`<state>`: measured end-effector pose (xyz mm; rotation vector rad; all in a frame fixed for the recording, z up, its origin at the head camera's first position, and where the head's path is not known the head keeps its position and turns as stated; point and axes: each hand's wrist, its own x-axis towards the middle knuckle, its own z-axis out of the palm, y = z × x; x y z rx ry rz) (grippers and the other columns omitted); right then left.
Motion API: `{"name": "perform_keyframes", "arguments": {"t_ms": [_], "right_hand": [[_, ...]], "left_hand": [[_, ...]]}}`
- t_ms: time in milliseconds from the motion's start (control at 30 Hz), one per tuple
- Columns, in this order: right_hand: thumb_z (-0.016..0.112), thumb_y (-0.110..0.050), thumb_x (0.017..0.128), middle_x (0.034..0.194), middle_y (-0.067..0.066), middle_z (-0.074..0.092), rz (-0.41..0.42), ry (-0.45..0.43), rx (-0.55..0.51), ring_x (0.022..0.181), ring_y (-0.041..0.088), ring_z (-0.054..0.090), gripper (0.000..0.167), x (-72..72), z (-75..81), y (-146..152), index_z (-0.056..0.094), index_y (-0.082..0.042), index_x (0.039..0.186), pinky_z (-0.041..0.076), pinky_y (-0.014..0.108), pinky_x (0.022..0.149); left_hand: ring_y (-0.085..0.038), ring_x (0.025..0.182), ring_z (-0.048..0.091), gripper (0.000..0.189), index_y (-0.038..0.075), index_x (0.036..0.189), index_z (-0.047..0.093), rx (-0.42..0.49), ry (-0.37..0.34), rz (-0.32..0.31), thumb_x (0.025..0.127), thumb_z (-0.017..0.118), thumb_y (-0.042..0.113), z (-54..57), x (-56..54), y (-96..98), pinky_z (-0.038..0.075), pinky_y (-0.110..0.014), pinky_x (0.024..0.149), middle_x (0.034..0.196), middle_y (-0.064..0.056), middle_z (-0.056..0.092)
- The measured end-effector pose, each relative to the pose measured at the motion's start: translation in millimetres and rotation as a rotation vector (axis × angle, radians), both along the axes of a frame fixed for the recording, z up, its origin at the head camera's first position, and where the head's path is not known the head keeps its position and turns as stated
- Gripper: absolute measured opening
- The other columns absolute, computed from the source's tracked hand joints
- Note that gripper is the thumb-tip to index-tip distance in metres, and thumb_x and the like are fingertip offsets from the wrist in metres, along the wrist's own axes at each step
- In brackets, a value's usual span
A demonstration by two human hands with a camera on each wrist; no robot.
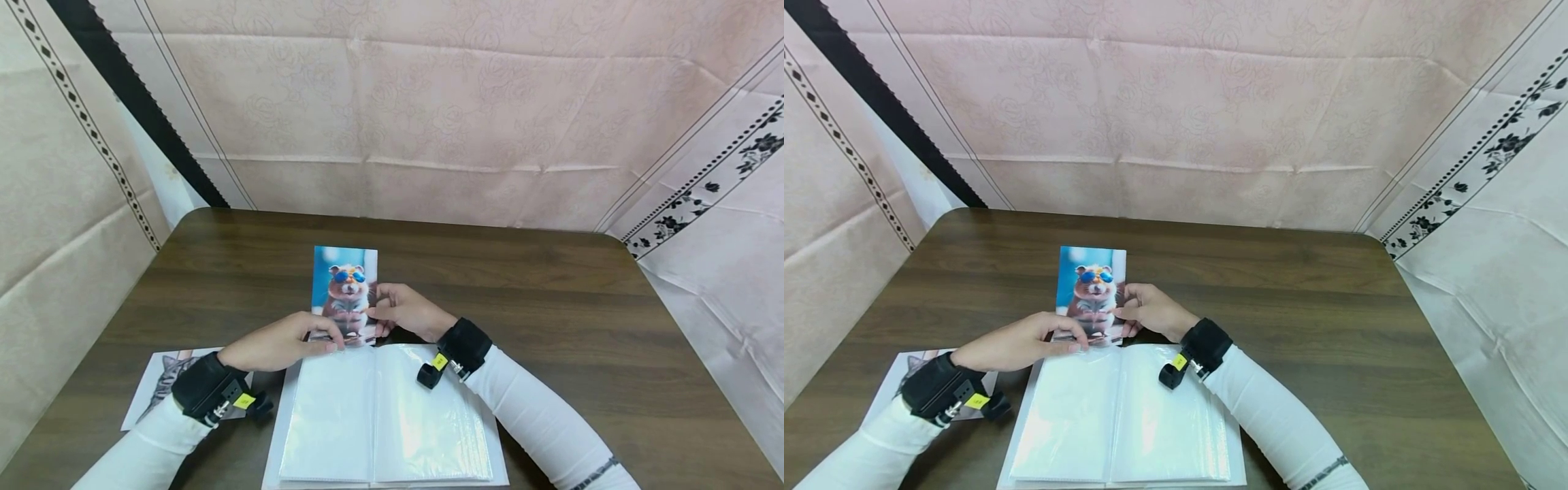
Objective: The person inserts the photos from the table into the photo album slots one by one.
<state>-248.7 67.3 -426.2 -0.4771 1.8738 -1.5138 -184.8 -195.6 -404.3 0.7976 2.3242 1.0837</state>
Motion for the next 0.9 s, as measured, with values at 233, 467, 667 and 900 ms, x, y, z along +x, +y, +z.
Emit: {"name": "perform_keyframes", "arguments": {"t_ms": [233, 467, 667, 900], "right_hand": [[0.057, -0.008, 0.103, 0.074, 0.000, 0.066, -0.017, -0.004, -0.008, 0.066, 0.014, 0.062, 0.008, 1.7, 2.5, -1.7, 0.054, -0.003, 0.108, 0.054, 0.023, 0.068], [0.057, -0.006, 0.103, 0.078, 0.000, 0.069, 0.019, -0.049, -0.014, 0.067, 0.013, 0.064, 0.027, 1.7, 0.2, -0.4, 0.053, 0.001, 0.128, 0.056, 0.023, 0.069], [0.056, -0.007, 0.103, 0.080, 0.000, 0.071, 0.052, -0.096, -0.013, 0.067, 0.011, 0.066, 0.037, 1.3, -1.5, 0.5, 0.048, 0.001, 0.138, 0.056, 0.022, 0.070], [0.055, -0.006, 0.103, 0.078, 0.000, 0.072, 0.064, -0.104, -0.007, 0.067, 0.011, 0.067, 0.036, 0.7, -2.0, 1.1, 0.048, 0.001, 0.138, 0.056, 0.022, 0.070]], "left_hand": [[-0.022, 0.108, 0.057, 0.014, 0.019, 0.113, 0.070, 0.011, 0.000, -0.005, 0.102, 0.061, 0.023, 1.8, 0.6, 0.2, 0.050, -0.036, 0.090, 0.116, -0.002, 0.068], [-0.021, 0.103, 0.058, 0.011, 0.017, 0.109, 0.070, 0.014, 0.019, 0.027, 0.102, 0.062, 0.019, 2.5, 0.6, 0.6, 0.050, -0.029, 0.082, 0.111, -0.003, 0.068], [-0.020, 0.100, 0.057, 0.009, 0.017, 0.106, 0.071, 0.008, 0.044, 0.052, 0.101, 0.063, 0.019, 2.6, 1.7, 1.6, 0.048, -0.026, 0.078, 0.106, -0.001, 0.067], [-0.019, 0.096, 0.056, 0.007, 0.015, 0.104, 0.070, 0.002, 0.083, 0.080, 0.101, 0.064, 0.018, 2.7, 2.0, 3.4, 0.047, -0.026, 0.074, 0.102, -0.002, 0.064]]}}
